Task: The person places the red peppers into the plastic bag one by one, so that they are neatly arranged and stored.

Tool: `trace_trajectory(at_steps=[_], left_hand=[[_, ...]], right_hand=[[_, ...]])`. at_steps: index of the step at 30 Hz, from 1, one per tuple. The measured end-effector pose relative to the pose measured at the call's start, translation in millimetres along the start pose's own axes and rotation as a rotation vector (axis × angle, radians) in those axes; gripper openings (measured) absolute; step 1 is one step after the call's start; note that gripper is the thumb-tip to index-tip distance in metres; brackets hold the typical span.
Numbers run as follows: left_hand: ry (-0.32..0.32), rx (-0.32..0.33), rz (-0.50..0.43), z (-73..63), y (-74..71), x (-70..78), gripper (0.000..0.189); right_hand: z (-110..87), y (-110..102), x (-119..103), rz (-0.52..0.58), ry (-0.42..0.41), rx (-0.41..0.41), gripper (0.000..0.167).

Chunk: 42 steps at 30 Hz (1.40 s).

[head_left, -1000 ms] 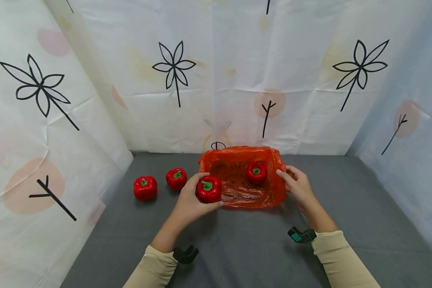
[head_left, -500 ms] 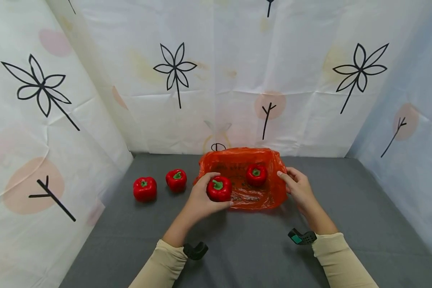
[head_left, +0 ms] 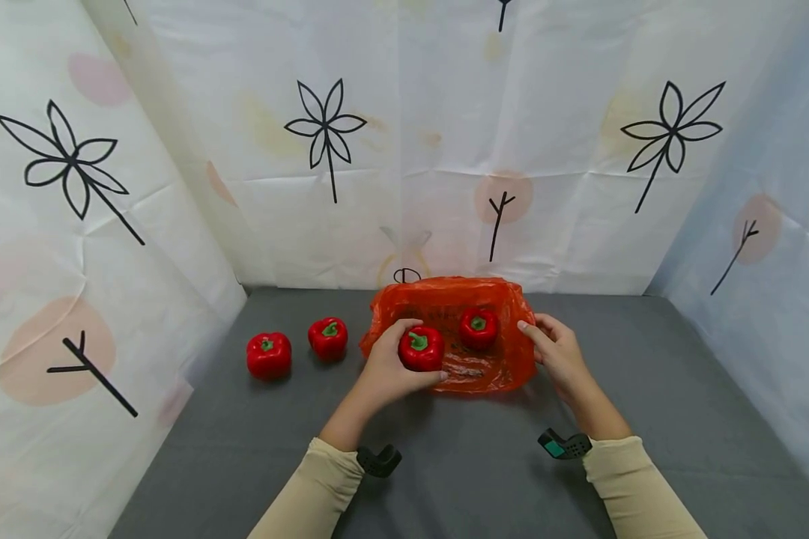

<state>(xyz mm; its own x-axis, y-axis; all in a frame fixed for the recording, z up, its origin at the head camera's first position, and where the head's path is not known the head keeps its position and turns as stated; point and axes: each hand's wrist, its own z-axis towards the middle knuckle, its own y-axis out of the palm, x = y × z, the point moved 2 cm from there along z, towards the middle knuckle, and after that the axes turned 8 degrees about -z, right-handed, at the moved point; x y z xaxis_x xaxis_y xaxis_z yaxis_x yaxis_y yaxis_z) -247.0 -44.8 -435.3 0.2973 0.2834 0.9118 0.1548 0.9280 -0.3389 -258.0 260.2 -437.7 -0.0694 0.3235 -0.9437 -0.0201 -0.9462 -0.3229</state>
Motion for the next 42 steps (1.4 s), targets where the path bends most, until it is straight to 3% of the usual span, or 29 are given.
trace_trajectory(at_steps=[10, 25, 42], left_hand=[[-0.026, -0.021, -0.008, 13.0, 9.3, -7.7, 0.084], [-0.057, 0.024, -0.013, 32.4, 29.3, -25.0, 0.089], [-0.124, 0.079, -0.021, 44.7, 46.4, -37.5, 0.088]], right_hand=[[0.0, 0, 0, -0.001, -0.008, 0.009, 0.048], [0.4, 0, 0, -0.023, -0.008, 0.021, 0.047], [0.9, 0, -3, -0.009, 0.000, 0.010, 0.046]])
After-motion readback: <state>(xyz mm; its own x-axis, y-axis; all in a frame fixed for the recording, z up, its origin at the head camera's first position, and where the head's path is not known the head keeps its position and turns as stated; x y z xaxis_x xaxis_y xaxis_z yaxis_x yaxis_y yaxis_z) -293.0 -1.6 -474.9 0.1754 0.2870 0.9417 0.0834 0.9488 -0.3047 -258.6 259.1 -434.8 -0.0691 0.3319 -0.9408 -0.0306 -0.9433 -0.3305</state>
